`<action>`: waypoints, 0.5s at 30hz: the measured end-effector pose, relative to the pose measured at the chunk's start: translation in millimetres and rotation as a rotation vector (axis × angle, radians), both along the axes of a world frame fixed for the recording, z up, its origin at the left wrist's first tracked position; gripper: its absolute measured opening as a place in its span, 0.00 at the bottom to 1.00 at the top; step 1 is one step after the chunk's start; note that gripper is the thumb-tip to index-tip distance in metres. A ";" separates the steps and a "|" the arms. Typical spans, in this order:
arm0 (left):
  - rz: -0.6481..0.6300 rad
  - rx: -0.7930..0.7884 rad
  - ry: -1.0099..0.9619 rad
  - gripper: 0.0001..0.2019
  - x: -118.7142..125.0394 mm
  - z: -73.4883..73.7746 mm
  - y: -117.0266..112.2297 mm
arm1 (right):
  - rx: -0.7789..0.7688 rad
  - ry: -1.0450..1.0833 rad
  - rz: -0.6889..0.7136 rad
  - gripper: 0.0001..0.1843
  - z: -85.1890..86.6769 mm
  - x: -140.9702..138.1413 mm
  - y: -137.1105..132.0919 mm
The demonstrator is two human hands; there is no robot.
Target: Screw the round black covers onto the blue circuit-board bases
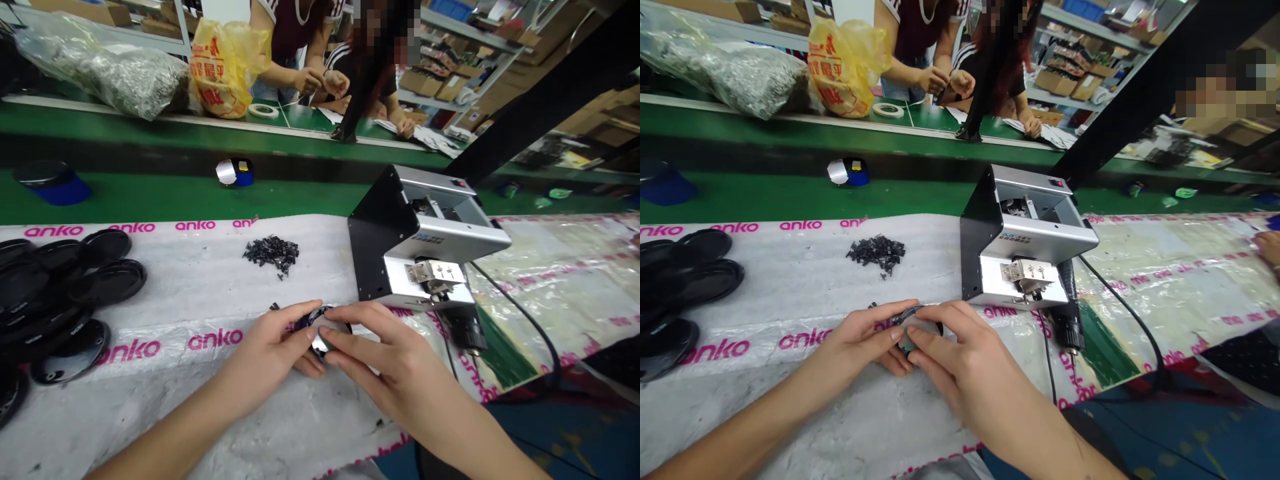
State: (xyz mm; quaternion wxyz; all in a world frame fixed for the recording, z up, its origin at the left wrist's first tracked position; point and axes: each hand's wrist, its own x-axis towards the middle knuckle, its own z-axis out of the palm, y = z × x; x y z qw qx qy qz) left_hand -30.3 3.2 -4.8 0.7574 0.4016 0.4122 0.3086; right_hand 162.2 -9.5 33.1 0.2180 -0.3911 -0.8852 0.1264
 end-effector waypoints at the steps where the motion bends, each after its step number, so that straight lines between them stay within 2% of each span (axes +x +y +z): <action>1: 0.003 -0.007 -0.001 0.21 0.2 0.1 0.0 | 0.002 -0.002 0.005 0.12 0.1 0.3 0.2; 9: 0.012 0.025 0.007 0.19 2.3 -2.0 -1.9 | 0.029 0.021 -0.012 0.14 -6.8 5.7 -0.1; 15: 0.008 0.011 0.021 0.19 3.3 1.0 -0.3 | -0.003 0.029 -0.011 0.14 -4.6 8.1 1.5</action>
